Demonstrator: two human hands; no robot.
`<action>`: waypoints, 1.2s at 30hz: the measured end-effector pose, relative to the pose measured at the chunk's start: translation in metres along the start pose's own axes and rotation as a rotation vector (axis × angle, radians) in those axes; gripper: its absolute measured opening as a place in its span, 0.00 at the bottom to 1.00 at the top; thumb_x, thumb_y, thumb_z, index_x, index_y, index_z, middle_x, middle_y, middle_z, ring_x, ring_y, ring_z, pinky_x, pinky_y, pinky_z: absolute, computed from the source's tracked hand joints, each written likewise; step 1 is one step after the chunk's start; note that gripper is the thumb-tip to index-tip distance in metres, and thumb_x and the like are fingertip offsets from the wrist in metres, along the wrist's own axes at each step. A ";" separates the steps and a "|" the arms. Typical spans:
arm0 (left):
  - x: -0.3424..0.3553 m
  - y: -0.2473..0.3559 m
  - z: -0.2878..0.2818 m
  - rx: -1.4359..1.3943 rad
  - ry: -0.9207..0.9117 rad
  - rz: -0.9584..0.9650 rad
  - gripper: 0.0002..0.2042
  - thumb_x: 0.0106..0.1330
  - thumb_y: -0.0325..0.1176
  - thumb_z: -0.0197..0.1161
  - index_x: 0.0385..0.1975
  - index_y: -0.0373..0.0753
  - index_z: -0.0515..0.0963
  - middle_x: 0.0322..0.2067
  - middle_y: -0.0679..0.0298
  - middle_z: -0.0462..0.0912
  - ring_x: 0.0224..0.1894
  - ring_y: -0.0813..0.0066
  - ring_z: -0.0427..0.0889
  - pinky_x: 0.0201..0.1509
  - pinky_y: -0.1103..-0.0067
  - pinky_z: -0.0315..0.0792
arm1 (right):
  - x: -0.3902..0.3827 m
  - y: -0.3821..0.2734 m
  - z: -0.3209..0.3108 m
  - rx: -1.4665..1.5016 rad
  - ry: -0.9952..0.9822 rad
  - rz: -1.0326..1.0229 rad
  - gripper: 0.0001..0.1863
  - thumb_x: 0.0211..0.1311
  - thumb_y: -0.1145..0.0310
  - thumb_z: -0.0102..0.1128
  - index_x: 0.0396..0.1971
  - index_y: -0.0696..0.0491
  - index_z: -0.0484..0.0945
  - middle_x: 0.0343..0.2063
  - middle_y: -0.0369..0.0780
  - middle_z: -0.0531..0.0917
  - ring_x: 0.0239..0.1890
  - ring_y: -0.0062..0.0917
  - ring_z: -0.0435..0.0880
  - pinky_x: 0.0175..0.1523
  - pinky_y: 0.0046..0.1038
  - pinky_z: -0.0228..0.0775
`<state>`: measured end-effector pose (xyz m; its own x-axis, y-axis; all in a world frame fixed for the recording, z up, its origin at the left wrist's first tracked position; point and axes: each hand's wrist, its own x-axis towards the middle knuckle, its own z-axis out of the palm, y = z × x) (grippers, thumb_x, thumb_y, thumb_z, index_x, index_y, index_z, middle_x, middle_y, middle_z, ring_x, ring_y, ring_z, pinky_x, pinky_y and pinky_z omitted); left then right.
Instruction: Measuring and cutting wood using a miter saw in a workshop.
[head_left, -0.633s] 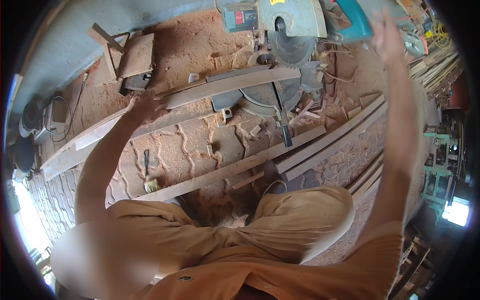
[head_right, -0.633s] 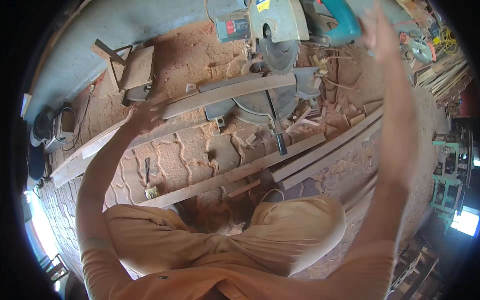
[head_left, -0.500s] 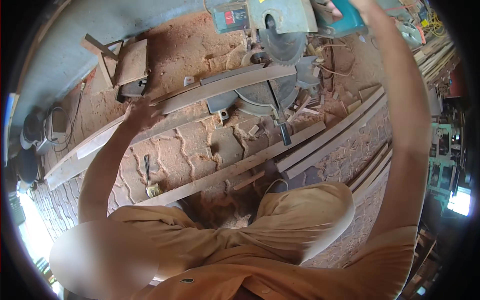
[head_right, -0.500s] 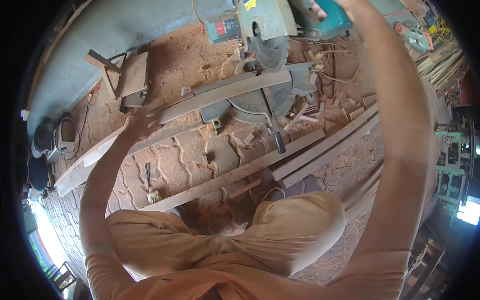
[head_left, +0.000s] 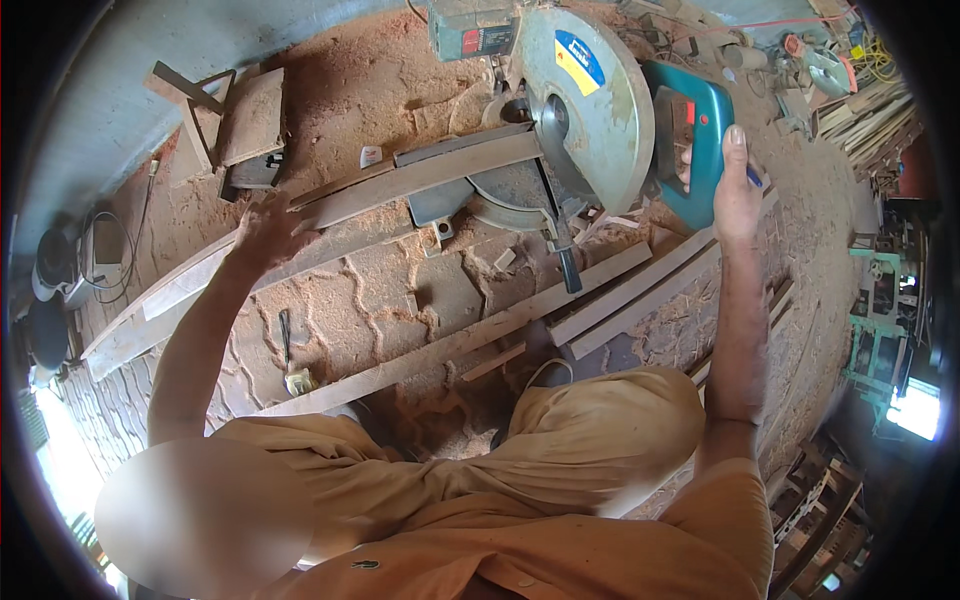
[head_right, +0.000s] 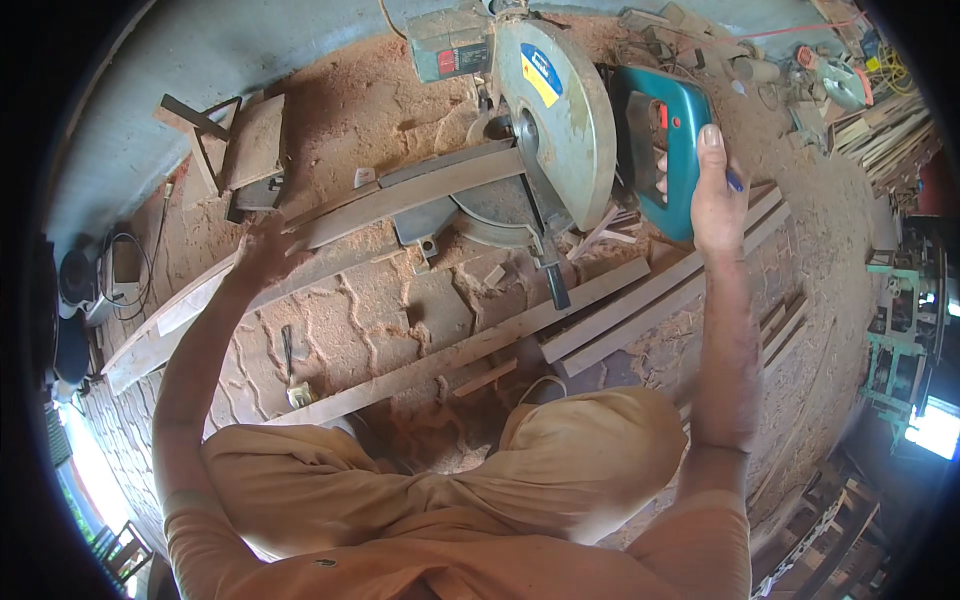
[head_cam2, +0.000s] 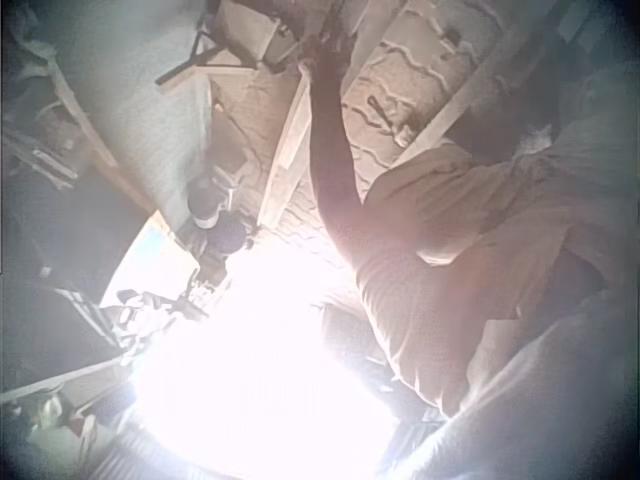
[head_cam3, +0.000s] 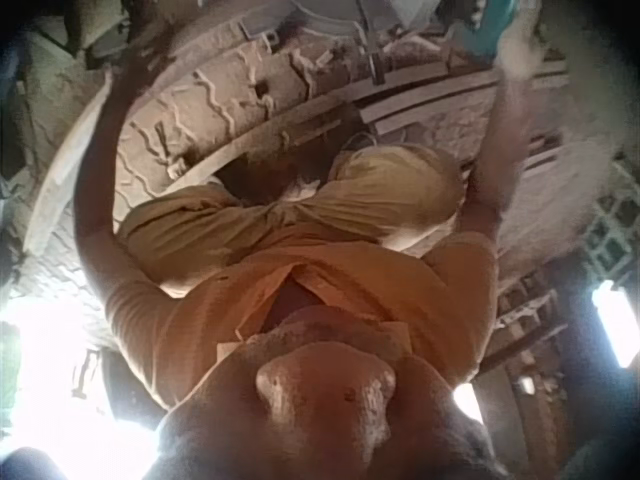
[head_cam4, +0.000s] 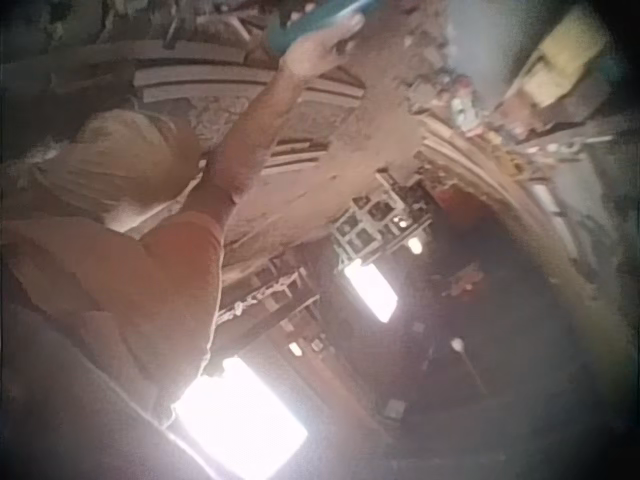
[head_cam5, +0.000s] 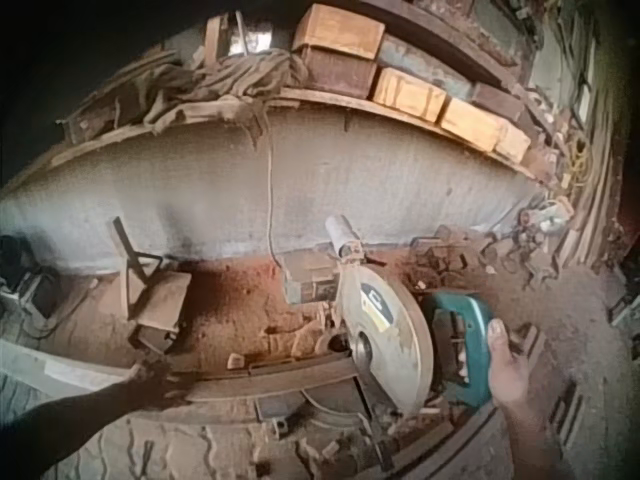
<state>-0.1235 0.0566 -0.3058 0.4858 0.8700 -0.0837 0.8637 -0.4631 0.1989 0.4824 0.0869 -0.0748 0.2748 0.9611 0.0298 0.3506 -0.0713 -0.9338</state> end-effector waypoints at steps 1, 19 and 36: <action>0.000 0.000 0.000 0.006 0.023 0.016 0.21 0.60 0.52 0.72 0.48 0.48 0.86 0.49 0.52 0.71 0.57 0.49 0.74 0.57 0.53 0.68 | -0.002 0.004 -0.001 -0.001 -0.001 0.004 0.35 0.74 0.37 0.46 0.42 0.59 0.80 0.26 0.41 0.84 0.24 0.23 0.82 0.32 0.27 0.76; 0.005 0.026 -0.024 0.183 -0.056 -0.108 0.25 0.64 0.61 0.63 0.42 0.44 0.87 0.47 0.46 0.77 0.53 0.48 0.78 0.58 0.57 0.72 | 0.094 -0.087 0.023 -0.131 0.120 -0.287 0.24 0.72 0.48 0.61 0.46 0.56 0.84 0.28 0.34 0.82 0.27 0.16 0.81 0.34 0.21 0.75; 0.003 0.034 -0.013 0.026 -0.102 -0.256 0.23 0.66 0.52 0.66 0.61 0.59 0.79 0.62 0.50 0.66 0.68 0.45 0.64 0.71 0.48 0.56 | 0.020 0.171 0.069 -0.720 -0.245 -0.489 0.18 0.64 0.69 0.63 0.54 0.49 0.79 0.36 0.45 0.88 0.39 0.44 0.88 0.43 0.41 0.79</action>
<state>-0.0945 0.0462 -0.2869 0.2611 0.9384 -0.2265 0.9627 -0.2357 0.1331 0.4862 0.1121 -0.2587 -0.2217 0.9521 0.2106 0.8764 0.2893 -0.3850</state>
